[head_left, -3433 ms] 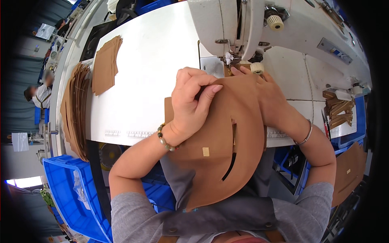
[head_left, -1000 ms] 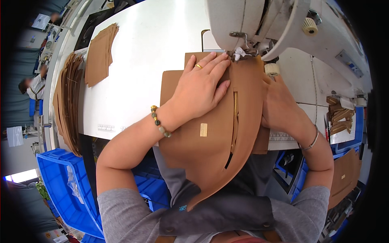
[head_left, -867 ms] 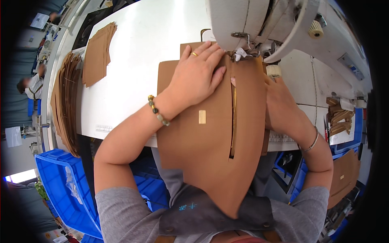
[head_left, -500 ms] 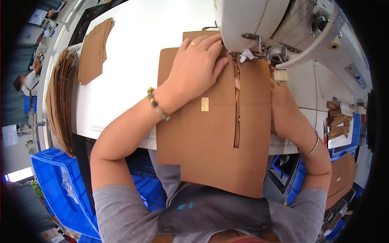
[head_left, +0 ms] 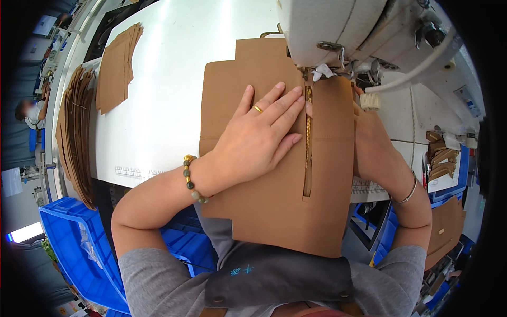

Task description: Sewing a zipper into a leather bag component and assembling it using an industrial sewing machine.

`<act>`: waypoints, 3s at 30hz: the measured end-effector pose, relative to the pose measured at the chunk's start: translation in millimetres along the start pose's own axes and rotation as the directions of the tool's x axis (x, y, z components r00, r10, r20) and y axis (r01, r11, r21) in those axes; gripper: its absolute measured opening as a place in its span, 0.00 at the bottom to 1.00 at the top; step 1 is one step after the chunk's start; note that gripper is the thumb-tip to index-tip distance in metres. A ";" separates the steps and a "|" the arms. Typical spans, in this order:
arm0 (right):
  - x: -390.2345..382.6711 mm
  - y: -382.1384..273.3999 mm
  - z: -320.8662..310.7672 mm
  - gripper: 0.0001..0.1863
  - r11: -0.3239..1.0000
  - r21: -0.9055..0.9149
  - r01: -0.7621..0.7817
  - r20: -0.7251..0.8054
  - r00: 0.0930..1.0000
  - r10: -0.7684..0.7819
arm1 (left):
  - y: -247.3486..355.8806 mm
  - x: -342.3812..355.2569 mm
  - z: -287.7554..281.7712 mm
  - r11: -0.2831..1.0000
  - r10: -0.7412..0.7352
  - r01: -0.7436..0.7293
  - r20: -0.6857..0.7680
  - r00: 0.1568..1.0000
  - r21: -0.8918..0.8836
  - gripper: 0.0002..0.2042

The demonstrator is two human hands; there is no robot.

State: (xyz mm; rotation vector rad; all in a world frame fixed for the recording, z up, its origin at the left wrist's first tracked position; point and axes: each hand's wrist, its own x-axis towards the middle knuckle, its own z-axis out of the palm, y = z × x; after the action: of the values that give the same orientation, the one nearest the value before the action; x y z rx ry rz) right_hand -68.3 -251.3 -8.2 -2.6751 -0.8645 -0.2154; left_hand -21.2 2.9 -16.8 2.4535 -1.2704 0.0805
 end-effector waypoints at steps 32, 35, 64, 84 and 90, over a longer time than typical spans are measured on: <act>0.6 -0.6 -1.5 0.33 0.999 0.015 -0.034 0.046 0.998 0.033 | -9.4 10.8 -3.5 0.998 0.028 -0.030 0.025 0.999 0.063 0.28; 0.2 -0.6 -2.0 0.32 0.999 0.008 -0.043 0.063 0.997 0.042 | -9.3 11.5 -4.6 0.998 0.032 -0.034 0.029 0.999 0.061 0.28; 3.7 12.9 -25.5 0.23 0.972 0.203 -0.117 0.154 0.984 0.086 | -13.0 28.1 -4.8 0.984 0.135 -0.119 -0.117 0.984 0.131 0.15; 9.4 6.8 -0.6 0.34 0.995 -0.038 -0.097 -0.084 0.992 0.093 | -10.2 26.6 -5.8 0.983 0.124 -0.108 -0.110 0.986 0.146 0.21; 8.9 9.7 1.4 0.35 0.994 -0.067 -0.083 -0.099 0.992 0.076 | -9.6 26.5 -3.1 0.981 0.120 -0.101 -0.111 0.986 0.167 0.22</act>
State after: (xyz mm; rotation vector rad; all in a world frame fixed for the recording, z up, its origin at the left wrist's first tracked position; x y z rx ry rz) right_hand -55.4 -253.4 -9.8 -2.7324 -0.7326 -0.3594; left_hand 2.5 -11.5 -10.9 2.4655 -1.3952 0.3689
